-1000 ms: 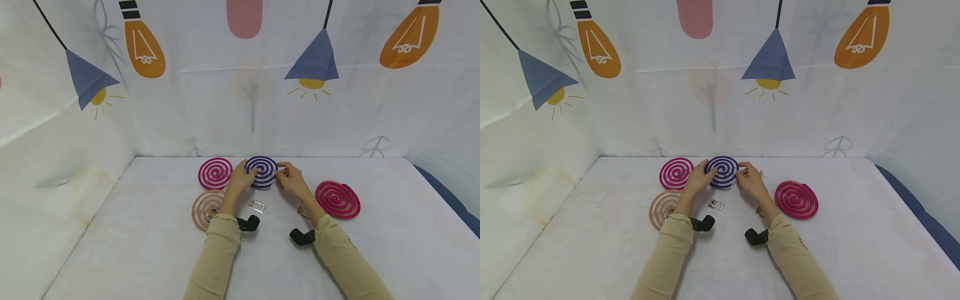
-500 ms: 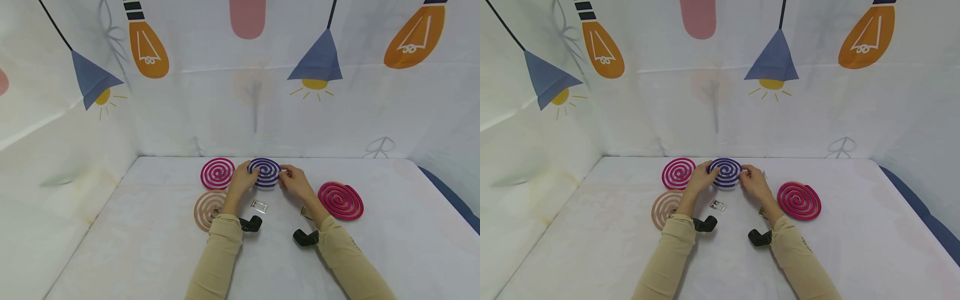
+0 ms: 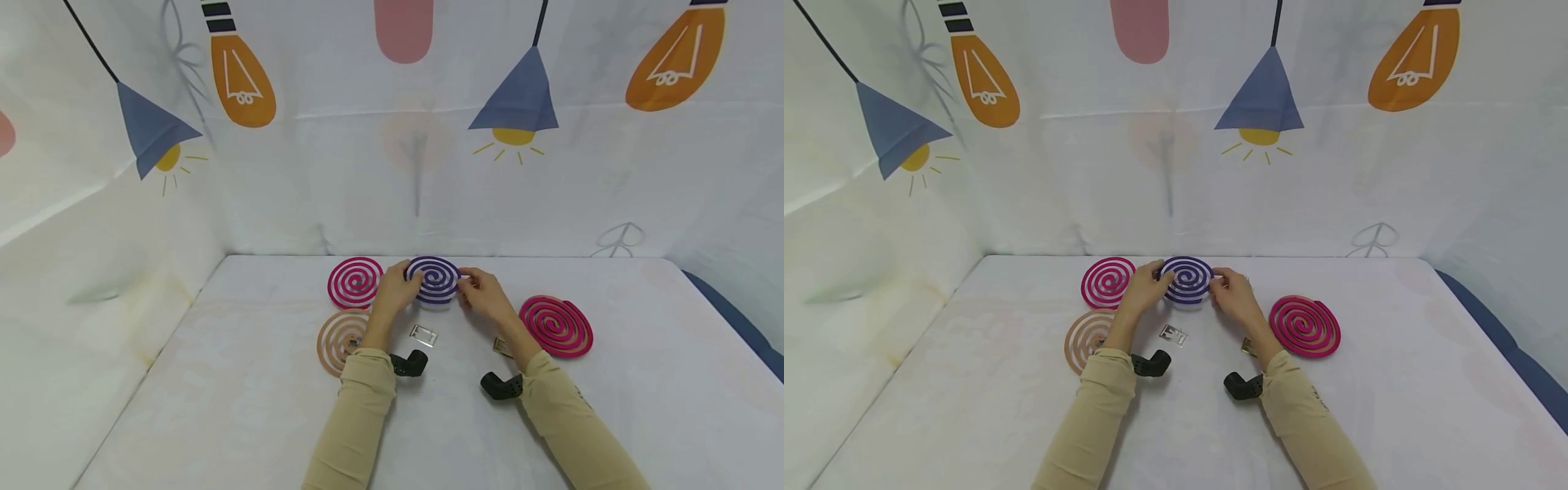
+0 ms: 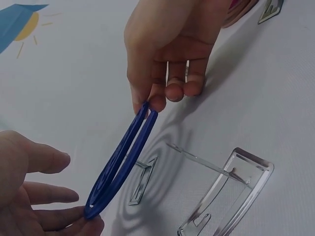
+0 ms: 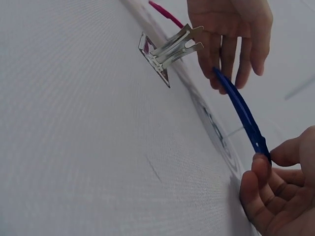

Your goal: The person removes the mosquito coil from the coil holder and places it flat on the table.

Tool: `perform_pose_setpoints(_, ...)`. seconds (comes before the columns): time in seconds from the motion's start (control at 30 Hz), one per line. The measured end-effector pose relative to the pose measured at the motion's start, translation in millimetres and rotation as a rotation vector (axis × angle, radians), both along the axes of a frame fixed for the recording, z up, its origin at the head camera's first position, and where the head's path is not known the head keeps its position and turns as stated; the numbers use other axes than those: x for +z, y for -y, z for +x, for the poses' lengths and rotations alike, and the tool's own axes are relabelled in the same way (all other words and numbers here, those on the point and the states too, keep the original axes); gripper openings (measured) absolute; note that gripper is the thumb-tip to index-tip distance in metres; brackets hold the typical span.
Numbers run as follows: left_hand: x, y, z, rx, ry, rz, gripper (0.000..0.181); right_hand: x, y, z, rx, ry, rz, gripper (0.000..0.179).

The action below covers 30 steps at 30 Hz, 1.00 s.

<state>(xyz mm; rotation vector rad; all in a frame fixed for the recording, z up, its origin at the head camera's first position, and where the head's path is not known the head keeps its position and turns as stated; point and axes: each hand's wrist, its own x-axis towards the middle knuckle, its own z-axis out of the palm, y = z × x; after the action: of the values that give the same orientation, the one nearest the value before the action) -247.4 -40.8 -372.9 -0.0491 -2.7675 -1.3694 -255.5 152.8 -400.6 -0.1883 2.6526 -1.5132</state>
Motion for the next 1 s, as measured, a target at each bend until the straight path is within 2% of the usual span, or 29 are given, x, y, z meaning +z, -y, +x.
perform_pose_setpoints(0.13, 2.0, 0.2, 0.1, -0.001, 0.01, 0.011, 0.05, 2.6, -1, 1.4, 0.003, 0.002, -0.013, 0.041)
perform_pose_setpoints(0.37, 2.9, 0.8, -0.7, -0.006, -0.03, 0.016, 0.046, 8.8, -1, 3.7, -0.028, 0.007, -0.022, 0.041)
perform_pose_setpoints(0.73, 7.2, 1.6, 1.2, 0.026, -0.058, 0.01, 0.043, 9.1, -1, 4.1, -0.036, -0.008, -0.028, 0.04)
perform_pose_setpoints(1.0, 6.6, 3.4, 1.2, 0.042, -0.084, 0.115, 0.037, 11.8, -4, 4.5, -0.056, -0.024, -0.068, 0.04)
